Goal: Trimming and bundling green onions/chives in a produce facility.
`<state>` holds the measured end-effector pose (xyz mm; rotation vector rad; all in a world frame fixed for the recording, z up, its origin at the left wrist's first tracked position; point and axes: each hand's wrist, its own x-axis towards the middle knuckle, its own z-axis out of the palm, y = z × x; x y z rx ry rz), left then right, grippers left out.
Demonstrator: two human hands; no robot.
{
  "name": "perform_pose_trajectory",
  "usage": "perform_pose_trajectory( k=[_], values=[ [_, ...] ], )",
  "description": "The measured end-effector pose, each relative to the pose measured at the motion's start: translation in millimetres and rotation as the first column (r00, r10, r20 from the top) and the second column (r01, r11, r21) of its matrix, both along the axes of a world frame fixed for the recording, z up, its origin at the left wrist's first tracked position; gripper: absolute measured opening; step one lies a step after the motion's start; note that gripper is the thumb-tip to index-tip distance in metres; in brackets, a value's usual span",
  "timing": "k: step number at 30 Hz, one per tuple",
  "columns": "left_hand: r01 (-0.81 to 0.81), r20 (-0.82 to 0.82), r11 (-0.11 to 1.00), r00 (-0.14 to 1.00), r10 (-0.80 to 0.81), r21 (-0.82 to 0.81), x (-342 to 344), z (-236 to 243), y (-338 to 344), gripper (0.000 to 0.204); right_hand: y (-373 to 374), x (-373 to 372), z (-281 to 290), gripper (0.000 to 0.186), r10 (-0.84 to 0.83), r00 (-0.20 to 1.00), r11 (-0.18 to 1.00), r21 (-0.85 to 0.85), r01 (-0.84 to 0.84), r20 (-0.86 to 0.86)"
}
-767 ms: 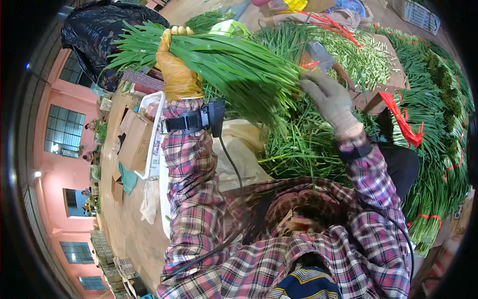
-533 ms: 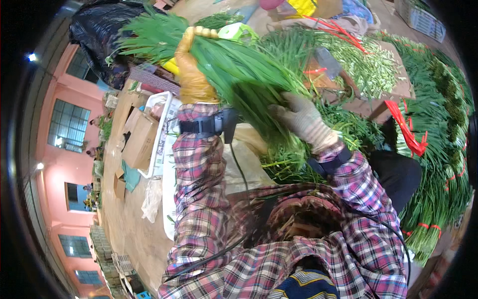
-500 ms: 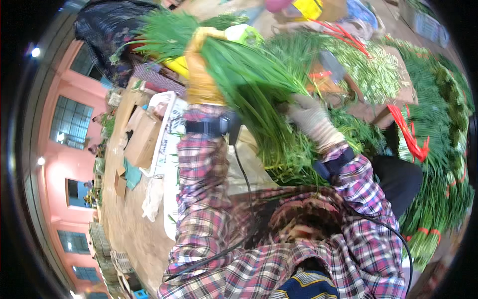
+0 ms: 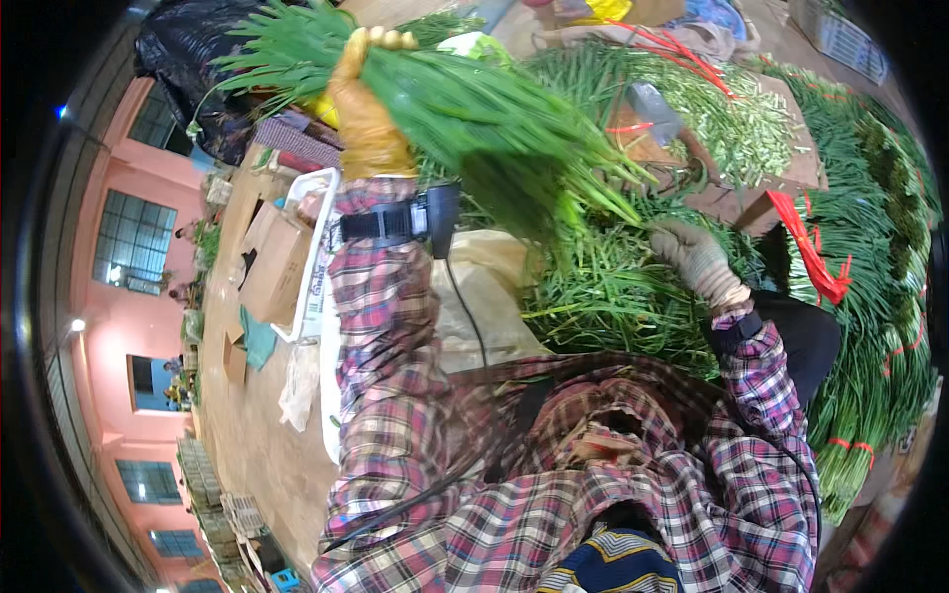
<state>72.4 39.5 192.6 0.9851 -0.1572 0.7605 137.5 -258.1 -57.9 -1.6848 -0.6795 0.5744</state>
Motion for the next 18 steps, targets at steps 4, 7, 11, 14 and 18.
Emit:
perform_pose_trajectory(
  k=[4,7,11,14,18],
  values=[
    [0.272,0.042,0.962,0.961,-0.272,0.016,4.7,-5.5,8.2,0.01,17.4,10.7,87.8,0.036,-0.121,0.978,0.946,0.32,0.062,0.169],
    [0.411,0.081,0.909,0.91,-0.406,-0.062,19.8,-11.8,-7.3,0.011,59.5,16.0,84.3,0.036,-0.054,0.996,0.994,0.101,0.046,0.074],
    [0.482,0.024,0.876,0.876,-0.481,-0.031,12.9,-8.4,-22.1,0.011,68.4,-23.9,87.5,0.053,0.201,0.976,0.979,0.02,-0.204,0.087],
    [0.532,0.067,0.846,0.844,-0.532,0.019,14.5,-13.6,-23.0,0.009,75.3,-18.9,72.5,0.056,0.291,0.957,0.957,0.013,-0.291,-0.008],
    [0.445,-0.006,0.895,0.896,-0.445,0.034,18.9,-14.6,-36.9,0.009,67.1,-6.5,76.9,0.054,0.108,0.916,0.99,0.041,-0.135,0.386]
  ],
)
